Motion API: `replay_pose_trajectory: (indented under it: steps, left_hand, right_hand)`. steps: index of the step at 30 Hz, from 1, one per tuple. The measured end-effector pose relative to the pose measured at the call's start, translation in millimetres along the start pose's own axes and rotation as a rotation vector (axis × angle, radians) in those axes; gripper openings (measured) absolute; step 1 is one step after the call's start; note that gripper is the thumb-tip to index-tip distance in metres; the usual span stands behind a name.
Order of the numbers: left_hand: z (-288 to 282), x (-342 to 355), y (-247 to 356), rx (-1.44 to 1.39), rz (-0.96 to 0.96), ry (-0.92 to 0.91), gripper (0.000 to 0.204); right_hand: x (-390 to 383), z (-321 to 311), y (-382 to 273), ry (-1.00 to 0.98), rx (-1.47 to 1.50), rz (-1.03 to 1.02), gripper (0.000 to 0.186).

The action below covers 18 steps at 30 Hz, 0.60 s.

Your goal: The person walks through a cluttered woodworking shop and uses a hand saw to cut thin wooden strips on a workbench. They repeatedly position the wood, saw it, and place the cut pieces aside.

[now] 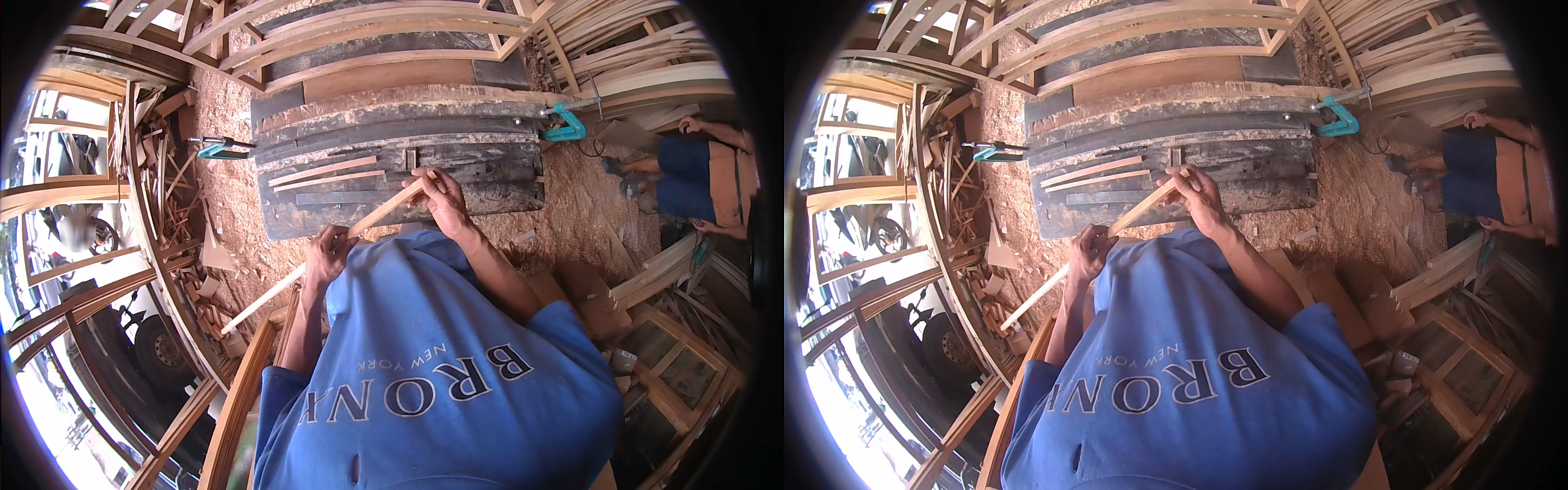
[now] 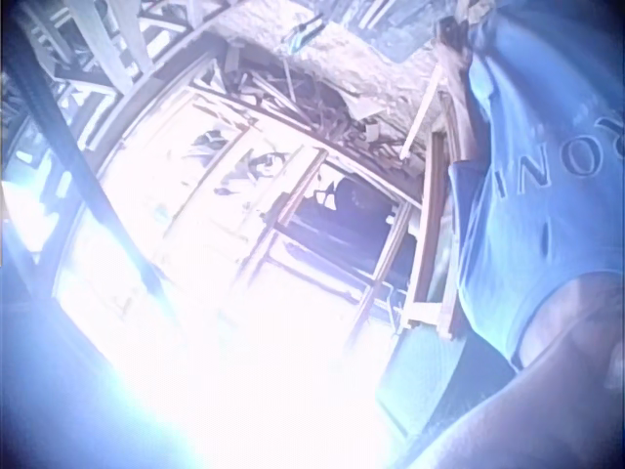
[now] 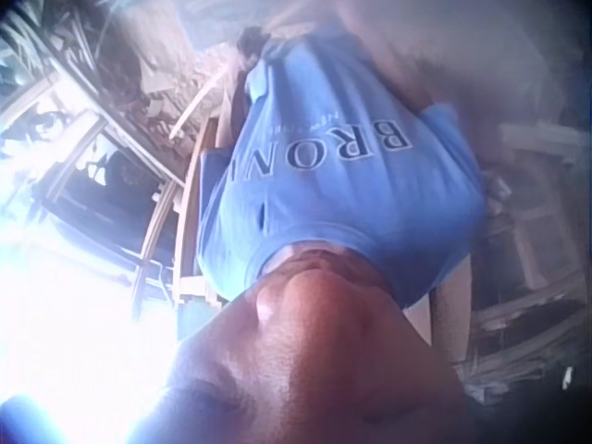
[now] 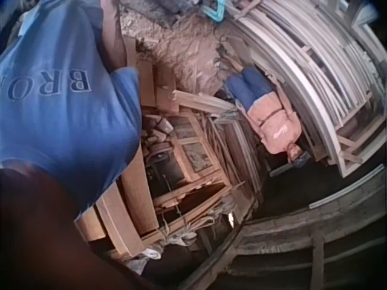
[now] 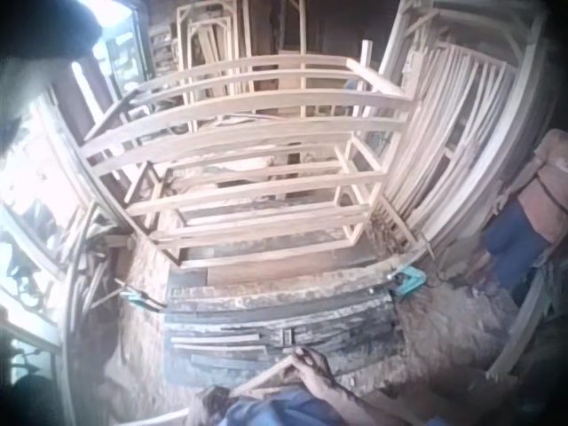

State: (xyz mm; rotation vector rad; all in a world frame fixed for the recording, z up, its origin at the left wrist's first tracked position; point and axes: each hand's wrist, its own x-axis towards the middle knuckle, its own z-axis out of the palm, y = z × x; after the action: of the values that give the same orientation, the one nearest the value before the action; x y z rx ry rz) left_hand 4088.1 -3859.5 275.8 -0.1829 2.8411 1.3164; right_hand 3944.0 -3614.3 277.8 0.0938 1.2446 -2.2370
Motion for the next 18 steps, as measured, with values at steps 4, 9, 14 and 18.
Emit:
replay_pose_trajectory:
  steps: [4,9,14,18]
  left_hand:
    - [3,22,7,0.067,-0.008,0.004,0.021]
    - [2,38,0,0.03,-0.09,-0.105,0.022]
    - [-13,53,-18,0.025,-0.067,-0.159,0.03]
    - [-30,68,-33,0.038,-0.051,-0.209,0.034]
  right_hand:
    - [14,-22,-10,0.058,-0.11,0.027,0.024]
    - [29,-33,-9,0.202,-0.216,0.167,0.032]
    - [34,-31,1,0.186,-0.227,0.263,0.053]
    - [33,-30,9,0.163,-0.146,0.306,0.054]
